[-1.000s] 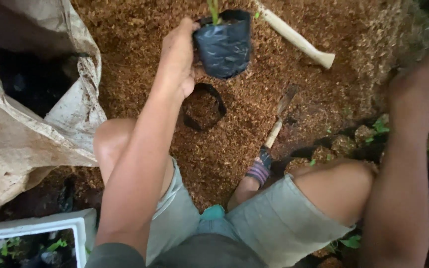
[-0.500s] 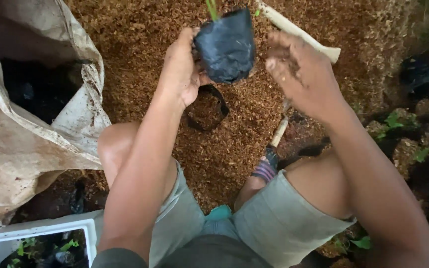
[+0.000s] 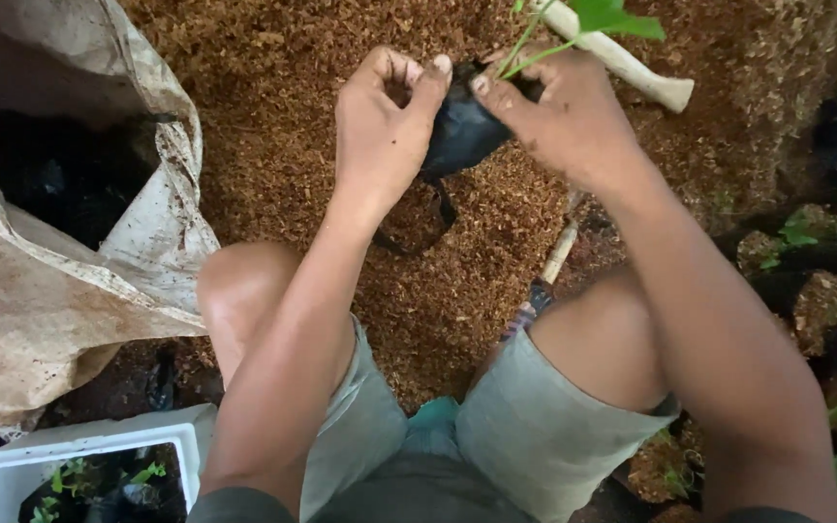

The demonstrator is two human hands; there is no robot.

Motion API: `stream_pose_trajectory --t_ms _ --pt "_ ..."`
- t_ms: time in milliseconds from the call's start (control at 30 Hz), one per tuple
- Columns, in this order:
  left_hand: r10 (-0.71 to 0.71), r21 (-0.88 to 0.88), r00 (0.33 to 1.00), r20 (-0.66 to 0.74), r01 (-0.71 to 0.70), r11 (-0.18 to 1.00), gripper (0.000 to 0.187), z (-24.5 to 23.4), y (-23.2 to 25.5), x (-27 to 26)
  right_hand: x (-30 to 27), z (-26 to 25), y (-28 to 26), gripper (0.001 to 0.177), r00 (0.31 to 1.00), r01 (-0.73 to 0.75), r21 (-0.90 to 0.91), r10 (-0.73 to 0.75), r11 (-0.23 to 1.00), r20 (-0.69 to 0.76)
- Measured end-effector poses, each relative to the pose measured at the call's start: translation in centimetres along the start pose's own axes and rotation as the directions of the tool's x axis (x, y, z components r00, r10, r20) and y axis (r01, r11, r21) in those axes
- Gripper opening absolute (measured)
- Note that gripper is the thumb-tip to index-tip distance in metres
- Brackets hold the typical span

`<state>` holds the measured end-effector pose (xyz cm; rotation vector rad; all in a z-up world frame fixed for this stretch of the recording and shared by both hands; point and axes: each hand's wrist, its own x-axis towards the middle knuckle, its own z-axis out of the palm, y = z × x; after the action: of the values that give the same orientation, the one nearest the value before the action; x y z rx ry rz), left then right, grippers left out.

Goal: Filling small black nursery bags with soil and transplanting green seedlings into them.

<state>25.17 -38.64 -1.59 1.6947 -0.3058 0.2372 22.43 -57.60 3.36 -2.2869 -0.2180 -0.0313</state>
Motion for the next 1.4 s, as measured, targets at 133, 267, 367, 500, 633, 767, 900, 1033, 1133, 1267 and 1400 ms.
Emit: stream_pose_trajectory --t_ms 133,267,367,500,633,767,900,1033,1133,1267,1400 --pt "-0.037 -0.198 0.999 -0.007 0.035 0.98 0.029 -0.3 0.0 0.7 1.2 -0.1 0.7 0.018 0.939 -0.341 0.025 0.342 0.94 -0.043" --pt "-0.132 -0.551 0.991 0.006 0.113 0.827 0.012 -1.1 0.0 0.8 2.1 -1.1 2.9 0.026 0.87 -0.413 0.519 0.492 0.749 -0.017" --pt "-0.091 -0.414 0.995 -0.052 0.061 0.908 0.006 -1.4 0.5 0.8 2.2 -1.6 1.4 0.034 0.835 -0.351 0.764 0.55 0.542 -0.007" --pt "-0.078 -0.263 0.996 0.049 0.089 0.961 0.022 -1.1 0.6 0.4 1.6 -2.2 1.5 0.026 0.88 -0.272 0.816 0.475 0.51 -0.004" --pt "0.033 -0.045 0.965 0.26 -0.022 0.999 0.057 -0.7 1.3 -0.6 1.3 -2.3 1.1 0.011 0.865 -0.232 0.869 0.501 0.437 -0.021" --pt "0.177 -0.089 0.948 0.263 -0.159 0.983 0.081 -0.4 1.7 -1.4 1.0 -2.2 1.3 0.02 0.907 -0.202 0.874 0.42 0.442 -0.002" --pt "0.212 0.014 0.959 0.188 -0.218 0.976 0.085 -0.2 1.5 -1.6 1.0 -1.8 2.7 0.023 0.865 -0.242 0.837 0.5 0.492 -0.044" --pt "0.24 0.006 0.96 0.147 -0.243 0.97 0.082 -0.1 1.1 -1.5 0.9 -1.7 2.3 0.029 0.89 -0.213 0.844 0.455 0.491 -0.04" --pt "0.214 0.009 0.969 0.124 -0.216 0.976 0.08 -0.1 1.3 -1.6 0.9 -1.4 2.3 0.033 0.894 -0.195 0.855 0.446 0.481 -0.047" --pt "0.223 -0.058 0.968 0.115 -0.218 0.974 0.082 0.2 0.8 -1.6 0.9 -1.3 -0.6 0.014 0.831 -0.284 0.836 0.555 0.469 -0.029" --pt "0.265 -0.047 0.958 0.106 -0.261 0.964 0.091 0.3 0.3 -1.7 0.8 -1.4 -0.4 0.014 0.858 -0.295 0.805 0.514 0.514 -0.015"
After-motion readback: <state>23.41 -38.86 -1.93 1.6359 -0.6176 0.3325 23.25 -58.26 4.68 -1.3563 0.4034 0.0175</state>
